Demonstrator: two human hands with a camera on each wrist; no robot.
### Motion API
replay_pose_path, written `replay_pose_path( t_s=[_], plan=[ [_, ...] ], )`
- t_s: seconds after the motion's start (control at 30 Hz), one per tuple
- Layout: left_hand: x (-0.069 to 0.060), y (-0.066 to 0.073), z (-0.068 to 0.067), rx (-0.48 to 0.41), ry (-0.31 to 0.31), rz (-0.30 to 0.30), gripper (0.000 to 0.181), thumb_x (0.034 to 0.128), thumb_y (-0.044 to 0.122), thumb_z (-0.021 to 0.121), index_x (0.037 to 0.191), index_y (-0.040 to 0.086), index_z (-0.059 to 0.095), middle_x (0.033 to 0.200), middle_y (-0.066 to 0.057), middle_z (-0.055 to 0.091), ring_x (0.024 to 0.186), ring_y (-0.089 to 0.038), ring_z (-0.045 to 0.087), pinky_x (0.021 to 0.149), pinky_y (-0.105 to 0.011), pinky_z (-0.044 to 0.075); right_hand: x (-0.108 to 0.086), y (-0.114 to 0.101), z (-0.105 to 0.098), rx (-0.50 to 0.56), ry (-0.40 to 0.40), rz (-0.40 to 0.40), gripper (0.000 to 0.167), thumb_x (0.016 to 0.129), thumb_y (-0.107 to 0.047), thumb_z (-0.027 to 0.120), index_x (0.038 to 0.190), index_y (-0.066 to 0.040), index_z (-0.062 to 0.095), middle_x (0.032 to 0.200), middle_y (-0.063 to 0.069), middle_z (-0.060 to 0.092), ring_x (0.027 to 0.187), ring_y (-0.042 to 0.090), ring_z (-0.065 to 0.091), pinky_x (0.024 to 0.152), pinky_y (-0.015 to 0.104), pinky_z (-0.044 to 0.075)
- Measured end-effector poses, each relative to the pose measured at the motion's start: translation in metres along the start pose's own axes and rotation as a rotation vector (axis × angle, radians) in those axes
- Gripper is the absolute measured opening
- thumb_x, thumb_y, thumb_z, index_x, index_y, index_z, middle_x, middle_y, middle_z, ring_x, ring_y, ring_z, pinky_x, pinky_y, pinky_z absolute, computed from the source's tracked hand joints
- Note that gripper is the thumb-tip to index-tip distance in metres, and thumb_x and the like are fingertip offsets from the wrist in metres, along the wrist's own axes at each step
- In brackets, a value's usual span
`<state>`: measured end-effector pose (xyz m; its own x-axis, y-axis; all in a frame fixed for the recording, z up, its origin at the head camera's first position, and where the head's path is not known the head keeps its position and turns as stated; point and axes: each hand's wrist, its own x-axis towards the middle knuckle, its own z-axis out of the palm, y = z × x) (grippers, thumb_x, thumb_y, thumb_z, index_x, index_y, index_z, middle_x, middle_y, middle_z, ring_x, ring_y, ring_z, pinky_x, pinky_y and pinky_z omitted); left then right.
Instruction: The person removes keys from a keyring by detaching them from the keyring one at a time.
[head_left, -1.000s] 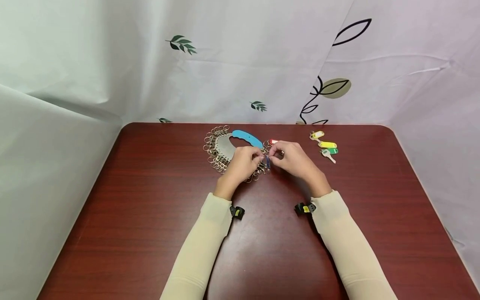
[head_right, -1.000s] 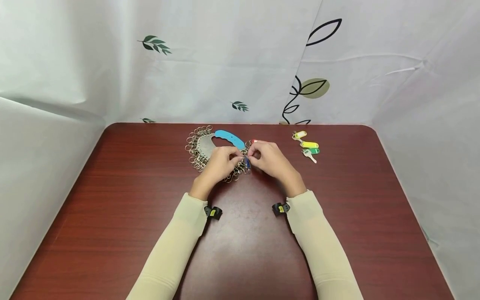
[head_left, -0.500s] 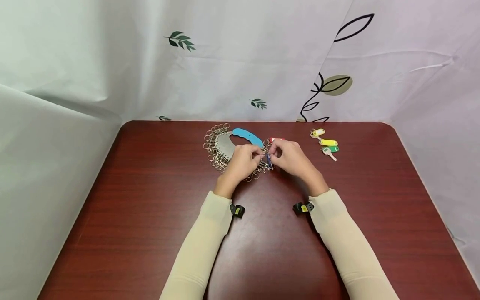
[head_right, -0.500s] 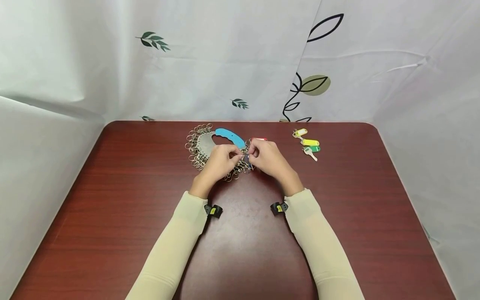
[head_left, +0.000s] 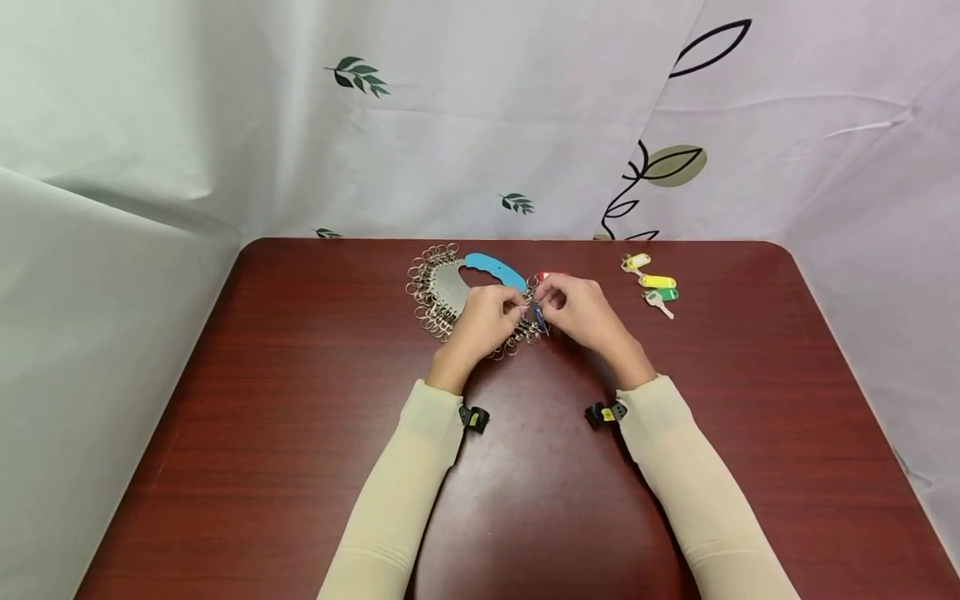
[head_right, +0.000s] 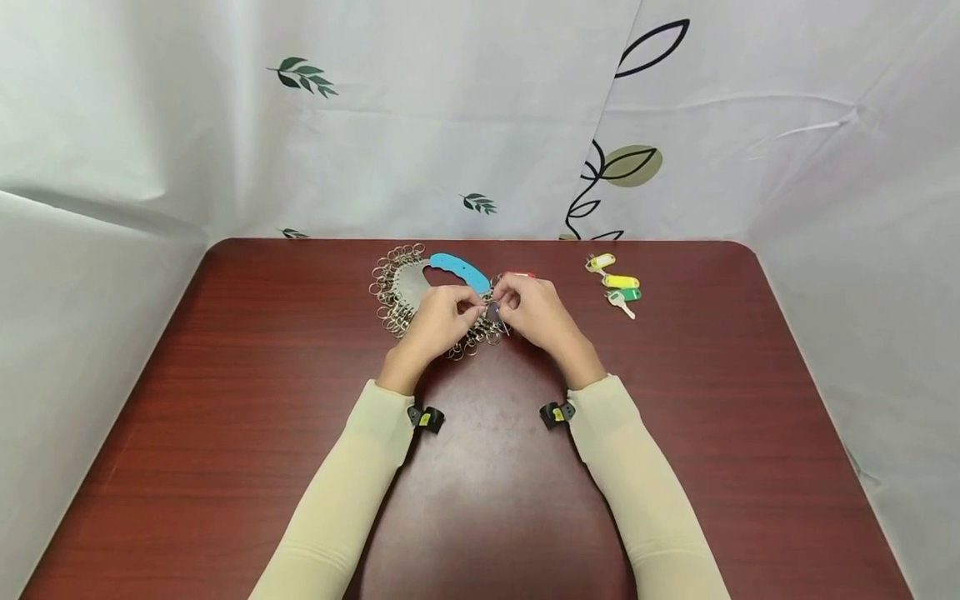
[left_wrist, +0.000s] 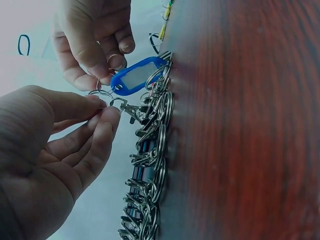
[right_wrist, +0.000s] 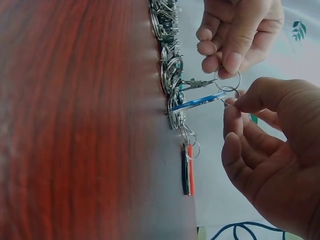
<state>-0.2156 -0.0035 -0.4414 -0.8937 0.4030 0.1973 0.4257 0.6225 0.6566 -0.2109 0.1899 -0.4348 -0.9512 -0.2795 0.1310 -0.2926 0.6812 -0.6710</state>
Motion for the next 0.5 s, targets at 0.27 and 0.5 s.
replay_pose_path(
  t_s=[0.27, 0.5],
  plan=[
    [0.0003, 0.0, 0.0004, -0.032, 0.009, -0.012, 0.006, 0.091, 0.004, 0.07, 0.088, 0.006, 0.075, 0.082, -0.005, 0.074, 0.075, -0.016, 0.067, 0.07, -0.026, 0.056, 0.0, 0.0001, -0.0013, 0.012, -0.017, -0.003, 0.008, 0.094, -0.005, 0.064, 0.097, -0.007, 0.071, 0.089, 0.009, 0.073, 0.083, 0.022, 0.068, 0.078, 0.037, 0.056],
    [-0.0004, -0.0002, -0.0011, 0.015, 0.0, 0.001, 0.016, 0.0919, 0.016, 0.076, 0.08, 0.01, 0.067, 0.082, -0.003, 0.067, 0.074, -0.017, 0.059, 0.069, -0.029, 0.049, -0.0004, -0.0018, -0.0005, 0.008, -0.042, -0.049, 0.007, 0.094, -0.003, 0.065, 0.097, -0.006, 0.071, 0.09, 0.01, 0.074, 0.084, 0.023, 0.069, 0.079, 0.038, 0.058]
  ],
)
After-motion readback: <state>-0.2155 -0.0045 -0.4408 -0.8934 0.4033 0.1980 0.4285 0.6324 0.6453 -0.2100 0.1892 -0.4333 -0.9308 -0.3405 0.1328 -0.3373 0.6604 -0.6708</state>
